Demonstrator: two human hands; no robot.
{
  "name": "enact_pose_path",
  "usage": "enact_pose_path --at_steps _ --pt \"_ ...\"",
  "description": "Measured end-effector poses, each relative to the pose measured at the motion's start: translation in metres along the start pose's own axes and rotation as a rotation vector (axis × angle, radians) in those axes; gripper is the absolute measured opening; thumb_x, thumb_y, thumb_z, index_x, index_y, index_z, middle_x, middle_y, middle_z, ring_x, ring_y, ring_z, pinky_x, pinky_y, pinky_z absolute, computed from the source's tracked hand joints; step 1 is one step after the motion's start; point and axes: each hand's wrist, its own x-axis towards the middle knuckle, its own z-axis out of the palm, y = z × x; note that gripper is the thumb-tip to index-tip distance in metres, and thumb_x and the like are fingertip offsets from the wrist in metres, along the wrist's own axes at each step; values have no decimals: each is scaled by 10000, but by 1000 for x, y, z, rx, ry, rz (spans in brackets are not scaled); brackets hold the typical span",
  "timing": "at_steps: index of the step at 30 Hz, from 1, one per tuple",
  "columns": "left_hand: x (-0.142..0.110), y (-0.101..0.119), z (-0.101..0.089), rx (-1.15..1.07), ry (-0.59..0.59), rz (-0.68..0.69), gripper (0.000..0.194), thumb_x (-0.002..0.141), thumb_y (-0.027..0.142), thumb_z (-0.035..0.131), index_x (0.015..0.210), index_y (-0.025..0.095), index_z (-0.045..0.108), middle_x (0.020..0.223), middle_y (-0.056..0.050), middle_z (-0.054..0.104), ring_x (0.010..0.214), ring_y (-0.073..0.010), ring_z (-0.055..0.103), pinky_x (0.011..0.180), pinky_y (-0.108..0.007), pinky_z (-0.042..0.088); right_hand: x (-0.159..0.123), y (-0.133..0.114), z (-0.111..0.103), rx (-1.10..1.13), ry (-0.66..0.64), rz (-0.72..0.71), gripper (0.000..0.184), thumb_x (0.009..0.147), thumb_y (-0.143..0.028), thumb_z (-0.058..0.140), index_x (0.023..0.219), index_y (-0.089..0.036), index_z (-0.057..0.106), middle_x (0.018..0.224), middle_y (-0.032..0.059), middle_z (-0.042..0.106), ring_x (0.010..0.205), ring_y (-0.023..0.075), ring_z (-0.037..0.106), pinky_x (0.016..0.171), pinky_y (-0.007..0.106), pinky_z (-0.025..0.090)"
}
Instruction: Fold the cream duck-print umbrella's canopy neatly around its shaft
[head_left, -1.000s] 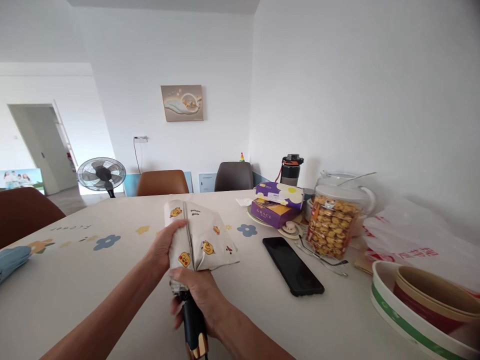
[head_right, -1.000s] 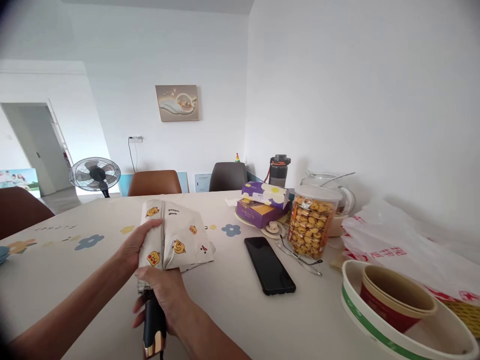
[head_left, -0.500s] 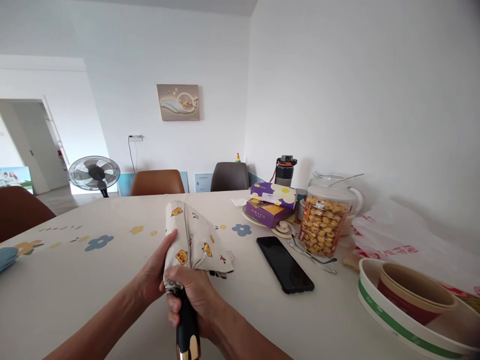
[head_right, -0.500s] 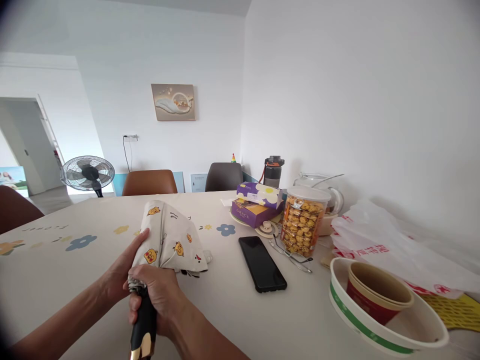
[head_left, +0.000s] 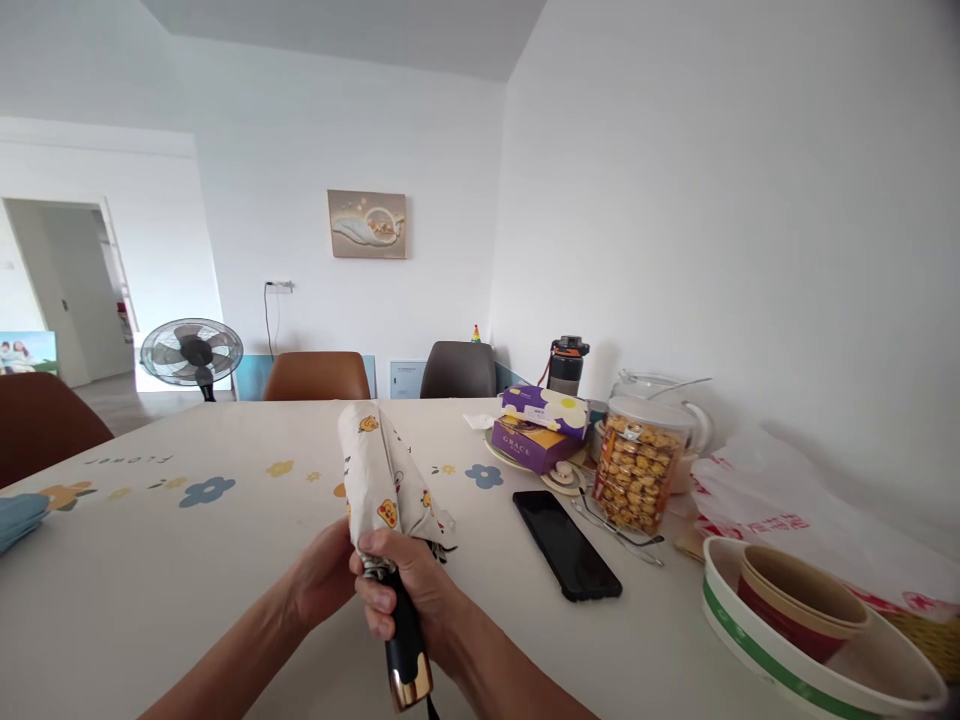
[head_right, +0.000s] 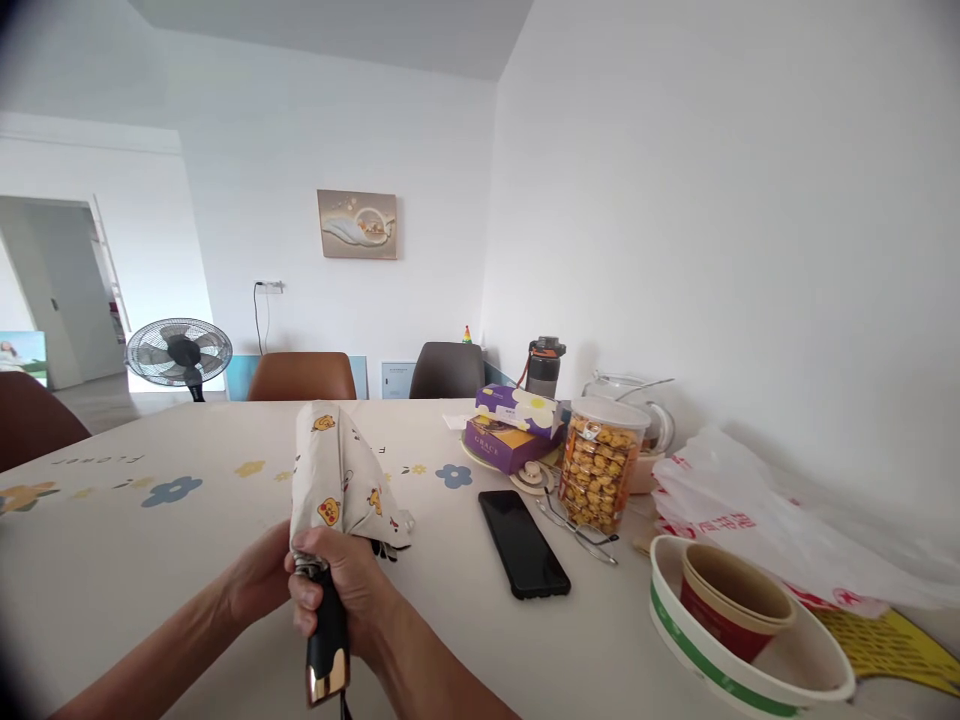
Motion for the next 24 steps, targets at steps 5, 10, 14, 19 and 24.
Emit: enact_pose_path --at_steps 5,10,14,19,24 --pt "0 -5 3 62 -15 -1 134 706 112 476 584 118 530 517 -21 503 536 -134 516 570 -259 455 4 2 -4 -36 -14 -31 181 712 -306 511 676 -131 538 329 -73 366 249 53 284 288 176 266" --pt "-1 -2 4 31 -97 7 111 709 151 483 666 100 572 629 -65 573 661 -169 569 677 -282 470 3 -1 -4 -111 -52 -41 207 720 -337 516 683 -134 531 321 -76 364 233 52 295 277 175 251" --pt "0 -5 6 24 -138 -1 119 687 164 475 690 105 578 606 -55 562 671 -185 569 678 -316 479 3 -1 -5 -159 -42 -41 206 709 -343 526 689 -138 521 319 -76 371 229 55 306 270 177 232" --pt "2 -8 4 9 -145 14 76 647 147 477 630 121 547 601 -54 567 689 -182 569 694 -309 478 6 1 -8 -184 -33 -32 213 736 -346 506 694 -138 518 332 -82 363 239 47 306 283 173 240" --pt "6 -11 2 5 -138 24 81 643 158 494 663 124 564 611 -52 574 709 -184 572 659 -283 468 7 1 -11 -211 -40 -7 210 739 -348 502 693 -143 513 332 -83 359 243 48 294 288 176 242"
